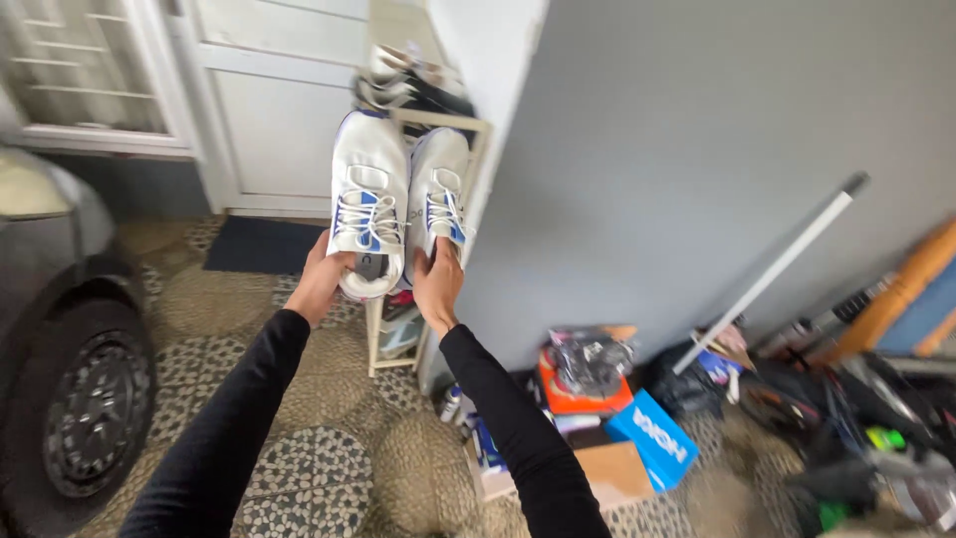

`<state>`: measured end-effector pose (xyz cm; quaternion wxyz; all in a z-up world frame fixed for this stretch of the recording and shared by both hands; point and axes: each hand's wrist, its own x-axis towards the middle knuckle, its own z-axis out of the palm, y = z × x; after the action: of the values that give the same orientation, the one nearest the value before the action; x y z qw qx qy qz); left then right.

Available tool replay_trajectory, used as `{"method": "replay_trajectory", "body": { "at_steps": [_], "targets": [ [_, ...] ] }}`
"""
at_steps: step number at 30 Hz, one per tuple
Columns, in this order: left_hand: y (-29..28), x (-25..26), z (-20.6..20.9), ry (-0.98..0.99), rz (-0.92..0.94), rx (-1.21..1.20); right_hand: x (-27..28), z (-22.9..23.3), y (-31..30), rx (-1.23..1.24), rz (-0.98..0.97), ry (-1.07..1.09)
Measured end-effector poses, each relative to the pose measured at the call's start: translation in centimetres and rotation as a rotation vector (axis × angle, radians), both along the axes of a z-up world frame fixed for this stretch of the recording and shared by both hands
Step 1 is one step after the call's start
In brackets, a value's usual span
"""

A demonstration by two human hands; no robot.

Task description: The person picks up multiple pairs of shoes and sandals from the floor and places them onto a multi-tiered shoe rack. They handle flip-flops, slides, sneakers, and flats, arranging them on different shelves.

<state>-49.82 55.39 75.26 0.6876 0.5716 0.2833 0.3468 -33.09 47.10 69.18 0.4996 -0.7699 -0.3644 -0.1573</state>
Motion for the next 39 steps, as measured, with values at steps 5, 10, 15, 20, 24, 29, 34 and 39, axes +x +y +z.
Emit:
{"method": "replay_trajectory", "body": {
  "at_steps": [5,10,15,20,24,29,34,39],
  "targets": [
    [6.8,-3.3,-0.8,-0.018,0.077,-0.006,-2.3,-0.1,8.0,0.021,0.092,-0.059],
    [13.0,-4.8,-0.6,-0.030,0.240,0.013,-5.0,2.9,14.3,0.060,0.186,-0.101],
    [19.1,-4.8,0.6,-0.090,0.268,-0.018,-4.2,3.0,22.6,0.090,0.196,-0.145],
    [27.4,-2.8,3.5,-0.059,0.235,0.076,-2.9,6.3,30.6,0.132,0.178,-0.171],
    [31.6,-1.8,5.6,-0.049,0.298,0.136,-3.1,9.8,34.4,0.163,0.200,-0.177],
    [35.1,-1.1,7.8,-0.059,0.302,0.161,-1.7,11.1,39.1,0.155,0.219,-0.175],
    [40.8,1.5,7.4,-0.035,0.245,0.195,0.9,11.4,43.5,0.109,0.143,-0.173],
    [46.2,4.2,7.5,0.008,0.140,0.090,3.0,11.4,48.0,0.089,0.052,-0.156]
  ]
}}
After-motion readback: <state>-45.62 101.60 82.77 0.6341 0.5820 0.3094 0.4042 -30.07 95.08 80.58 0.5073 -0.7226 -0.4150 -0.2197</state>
